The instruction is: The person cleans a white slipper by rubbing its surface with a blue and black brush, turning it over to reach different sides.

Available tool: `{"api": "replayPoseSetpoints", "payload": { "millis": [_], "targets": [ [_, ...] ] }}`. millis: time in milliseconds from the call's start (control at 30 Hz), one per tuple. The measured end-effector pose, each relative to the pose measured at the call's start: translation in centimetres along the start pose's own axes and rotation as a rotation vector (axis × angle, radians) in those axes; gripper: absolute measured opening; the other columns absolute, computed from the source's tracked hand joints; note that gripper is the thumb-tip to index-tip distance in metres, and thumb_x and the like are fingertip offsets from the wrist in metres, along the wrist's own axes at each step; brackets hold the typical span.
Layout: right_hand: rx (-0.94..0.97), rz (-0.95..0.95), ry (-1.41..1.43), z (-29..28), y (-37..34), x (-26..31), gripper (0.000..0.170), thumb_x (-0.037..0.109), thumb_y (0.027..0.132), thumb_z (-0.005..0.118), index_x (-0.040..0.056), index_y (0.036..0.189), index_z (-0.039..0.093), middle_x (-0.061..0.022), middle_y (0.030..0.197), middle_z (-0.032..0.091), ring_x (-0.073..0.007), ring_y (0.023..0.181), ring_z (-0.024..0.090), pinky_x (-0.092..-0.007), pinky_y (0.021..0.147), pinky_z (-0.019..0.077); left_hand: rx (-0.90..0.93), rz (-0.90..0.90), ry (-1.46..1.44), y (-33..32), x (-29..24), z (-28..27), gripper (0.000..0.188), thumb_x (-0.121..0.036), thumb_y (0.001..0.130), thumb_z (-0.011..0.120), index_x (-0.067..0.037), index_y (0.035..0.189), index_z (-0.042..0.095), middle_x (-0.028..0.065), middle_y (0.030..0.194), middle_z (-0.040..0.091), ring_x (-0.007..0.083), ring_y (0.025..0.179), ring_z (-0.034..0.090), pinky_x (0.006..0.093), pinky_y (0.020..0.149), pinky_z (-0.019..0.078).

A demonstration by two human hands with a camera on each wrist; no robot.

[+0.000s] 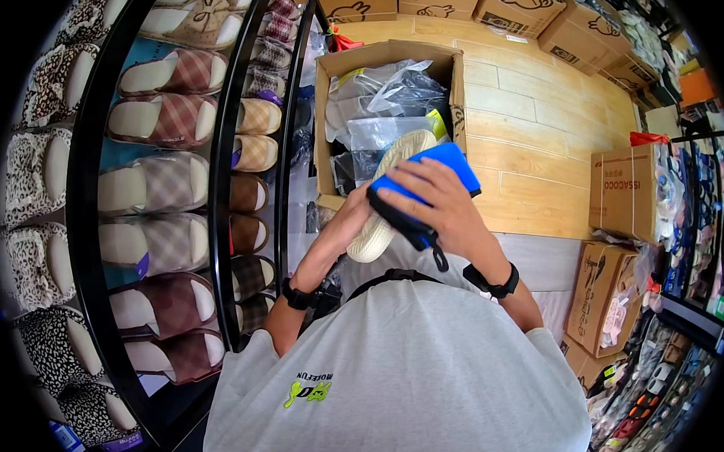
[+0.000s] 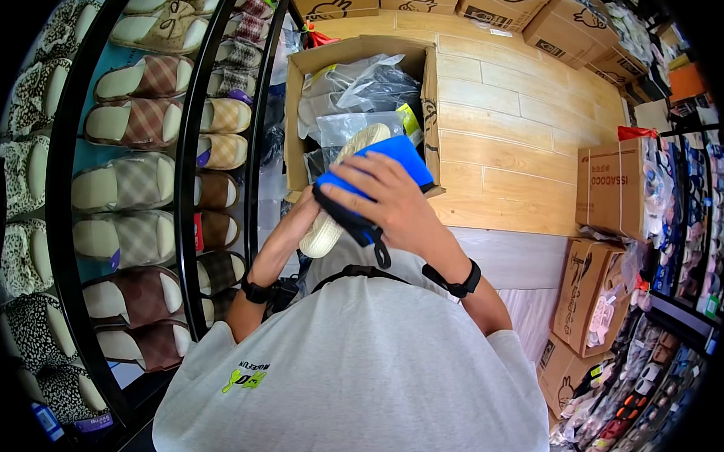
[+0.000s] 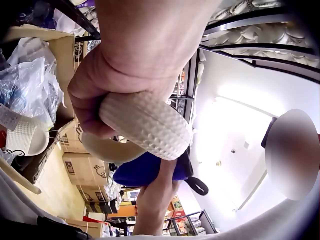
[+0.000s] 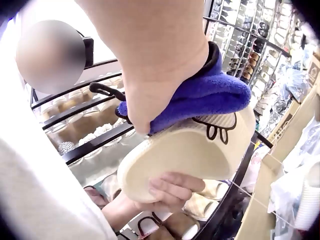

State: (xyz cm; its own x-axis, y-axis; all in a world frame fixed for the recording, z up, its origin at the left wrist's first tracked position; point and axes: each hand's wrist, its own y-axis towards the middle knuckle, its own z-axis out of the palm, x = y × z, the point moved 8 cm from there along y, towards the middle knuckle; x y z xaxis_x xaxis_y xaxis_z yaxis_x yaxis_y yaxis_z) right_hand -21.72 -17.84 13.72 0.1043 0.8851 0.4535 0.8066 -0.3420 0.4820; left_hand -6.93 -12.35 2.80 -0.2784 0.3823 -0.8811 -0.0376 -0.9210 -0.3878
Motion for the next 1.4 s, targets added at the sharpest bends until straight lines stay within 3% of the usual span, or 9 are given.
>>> {"api": "replayPoseSetpoints", "payload": {
  "millis": [400, 600, 733, 833, 1000, 1067, 1133, 1267, 1400],
  "targets": [
    [-0.051, 0.137, -0.030, -0.8, -0.9, -1.5, 0.065, 0.014, 0.087, 0.075, 0.0192, 0.152, 0.069, -0.0083, 0.155, 0.065, -0.0328, 0.146, 0.058, -0.0522, 0.125, 0.0424, 0.014, -0.114, -0.003, 0.4, 2.1, 0.2, 0.049, -0.035, 0.119, 0.053, 0.001, 0.153, 0.058, 0.0075, 0.130, 0.071, 0.0124, 0.109, 0.072, 0.0269, 0.091, 0.0590],
    [0.087, 0.007, 0.089, 0.5, -0.8, 0.7, 0.068, 0.012, 0.085, 0.074, 0.0190, 0.152, 0.068, -0.0099, 0.155, 0.064, -0.0332, 0.146, 0.058, -0.0536, 0.126, 0.0418, 0.007, 0.067, -0.127, 0.5, 1.5, 0.4, 0.044, -0.023, 0.117, 0.051, 0.002, 0.153, 0.057, 0.0101, 0.138, 0.069, 0.0155, 0.120, 0.071, 0.0294, 0.098, 0.0605],
    [-0.031, 0.172, -0.012, -1.1, -0.7, -2.0, 0.067, 0.015, 0.086, 0.076, 0.0185, 0.153, 0.068, -0.0104, 0.153, 0.066, -0.0338, 0.146, 0.058, -0.0526, 0.126, 0.0419, -0.028, -0.121, 0.041, 0.6, 2.2, 0.1, 0.040, -0.031, 0.118, 0.053, -0.001, 0.143, 0.063, 0.0054, 0.118, 0.074, 0.0111, 0.098, 0.073, 0.0267, 0.083, 0.0603],
    [-0.024, 0.160, -0.039, -0.9, -0.3, -1.6, 0.066, 0.012, 0.086, 0.075, 0.0185, 0.152, 0.068, -0.0106, 0.154, 0.065, -0.0354, 0.146, 0.057, -0.0539, 0.125, 0.0421, -0.022, -0.143, 0.027, 0.4, 2.4, -0.1, 0.041, -0.030, 0.118, 0.052, -0.001, 0.144, 0.063, 0.0056, 0.123, 0.074, 0.0114, 0.103, 0.073, 0.0287, 0.087, 0.0605],
    [0.083, -0.047, 0.161, 1.2, 0.0, 2.7, 0.073, 0.009, 0.080, 0.079, 0.0176, 0.152, 0.067, -0.0105, 0.156, 0.064, -0.0346, 0.148, 0.057, -0.0541, 0.127, 0.0420, 0.059, 0.105, -0.044, 0.6, 1.2, 0.0, 0.042, -0.026, 0.115, 0.055, 0.000, 0.147, 0.062, 0.0066, 0.136, 0.070, 0.0134, 0.126, 0.065, 0.0303, 0.105, 0.0555],
    [0.165, -0.078, 0.118, 1.6, -0.2, 2.8, 0.076, 0.011, 0.079, 0.082, 0.0181, 0.153, 0.066, -0.0098, 0.156, 0.064, -0.0333, 0.148, 0.058, -0.0533, 0.127, 0.0421, -0.096, -0.028, -0.106, -0.2, 2.9, -0.9, 0.043, -0.026, 0.115, 0.055, 0.000, 0.148, 0.061, 0.0070, 0.139, 0.070, 0.0139, 0.128, 0.064, 0.0309, 0.106, 0.0553],
    [0.105, -0.081, 0.207, 0.9, -0.1, 1.4, 0.075, 0.010, 0.080, 0.080, 0.0186, 0.153, 0.066, -0.0097, 0.155, 0.065, -0.0333, 0.147, 0.059, -0.0524, 0.127, 0.0423, 0.038, 0.092, -0.072, 0.4, 3.1, -0.7, 0.043, -0.027, 0.117, 0.054, 0.000, 0.149, 0.061, 0.0073, 0.138, 0.070, 0.0144, 0.127, 0.065, 0.0309, 0.106, 0.0559],
    [-0.036, 0.153, 0.008, -0.3, -0.5, -2.8, 0.065, 0.010, 0.088, 0.072, 0.0184, 0.152, 0.069, -0.0105, 0.154, 0.066, -0.0346, 0.146, 0.058, -0.0527, 0.125, 0.0428, -0.003, -0.109, -0.005, 0.8, 2.2, 0.0, 0.045, -0.038, 0.119, 0.051, -0.002, 0.142, 0.066, 0.0060, 0.118, 0.075, 0.0130, 0.099, 0.075, 0.0287, 0.085, 0.0606],
    [-0.054, 0.131, -0.031, 0.4, -0.5, -1.8, 0.065, 0.010, 0.087, 0.071, 0.0184, 0.152, 0.068, -0.0105, 0.154, 0.065, -0.0355, 0.146, 0.057, -0.0538, 0.125, 0.0421, 0.017, -0.024, 0.008, 1.2, 3.1, -0.8, 0.044, -0.035, 0.120, 0.047, -0.001, 0.140, 0.066, 0.0063, 0.115, 0.076, 0.0132, 0.095, 0.076, 0.0277, 0.082, 0.0606]
  ]
}}
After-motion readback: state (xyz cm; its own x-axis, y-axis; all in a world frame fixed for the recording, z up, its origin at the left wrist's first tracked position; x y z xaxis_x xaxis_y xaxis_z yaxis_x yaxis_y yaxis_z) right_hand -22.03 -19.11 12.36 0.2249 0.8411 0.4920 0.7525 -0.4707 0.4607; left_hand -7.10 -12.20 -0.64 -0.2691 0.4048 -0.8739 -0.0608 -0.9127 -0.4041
